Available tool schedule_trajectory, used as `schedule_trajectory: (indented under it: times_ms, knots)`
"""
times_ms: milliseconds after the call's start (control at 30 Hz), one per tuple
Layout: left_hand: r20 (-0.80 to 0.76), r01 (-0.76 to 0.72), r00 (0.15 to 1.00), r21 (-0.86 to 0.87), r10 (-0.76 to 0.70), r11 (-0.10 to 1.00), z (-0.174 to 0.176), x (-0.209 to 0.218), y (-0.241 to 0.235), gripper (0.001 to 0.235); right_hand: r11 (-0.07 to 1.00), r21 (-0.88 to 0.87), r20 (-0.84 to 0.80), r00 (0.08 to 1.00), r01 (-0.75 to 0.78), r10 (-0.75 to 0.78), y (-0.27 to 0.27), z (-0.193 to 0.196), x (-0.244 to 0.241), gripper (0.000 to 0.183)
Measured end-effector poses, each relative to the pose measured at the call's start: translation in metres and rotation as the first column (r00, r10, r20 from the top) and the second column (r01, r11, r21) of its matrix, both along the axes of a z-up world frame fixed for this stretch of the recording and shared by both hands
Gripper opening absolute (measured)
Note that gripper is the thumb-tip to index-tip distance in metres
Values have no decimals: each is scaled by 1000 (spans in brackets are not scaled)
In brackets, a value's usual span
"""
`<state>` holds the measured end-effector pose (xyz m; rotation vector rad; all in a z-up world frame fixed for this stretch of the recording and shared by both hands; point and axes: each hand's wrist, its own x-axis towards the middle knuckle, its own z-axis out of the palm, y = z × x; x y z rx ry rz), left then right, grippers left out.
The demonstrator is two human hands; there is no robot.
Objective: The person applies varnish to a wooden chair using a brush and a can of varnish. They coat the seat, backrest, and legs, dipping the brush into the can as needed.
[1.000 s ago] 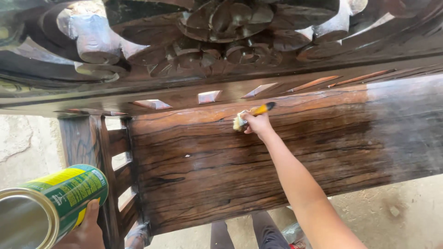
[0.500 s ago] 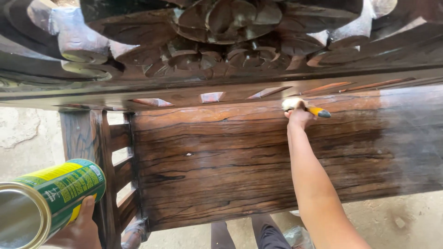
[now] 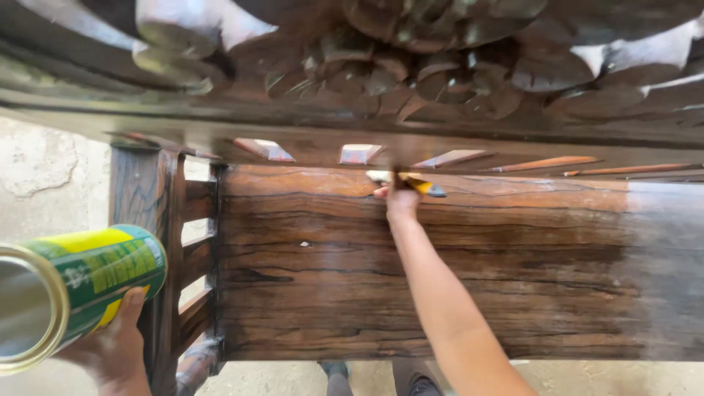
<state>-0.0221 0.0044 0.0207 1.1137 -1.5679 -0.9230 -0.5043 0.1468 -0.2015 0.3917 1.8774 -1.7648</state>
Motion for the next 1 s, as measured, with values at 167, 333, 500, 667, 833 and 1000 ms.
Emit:
schedule_trajectory:
  times_ms: [167,333,500,667,833,1000]
  knots:
    - [117,27,993,-112,-14,993,10,-9,-6,106,983,44,23,983,180,-181,57,-14,-56,23]
    - [128,23,992,-174,0,984,10,-10,-7,105,954,-55,20,955,296,-296,8,1,-3,25]
    - [235,-8,971,-164,48,986,13,-9,-8,99,988,0,155,976,-152,151,-64,40,74,18]
    - [536,-8,823,-321,188,947,17,-10,-14,93,957,-91,189,939,-274,287,-45,55,107,23]
    - [527,-4,796,-488,299,873,11,-11,-14,102,945,187,69,964,-267,259,42,75,77,37]
    - [380,-22,919,-223,108,975,58,-22,-17,87,808,588,-581,715,38,389,102,46,101,24]
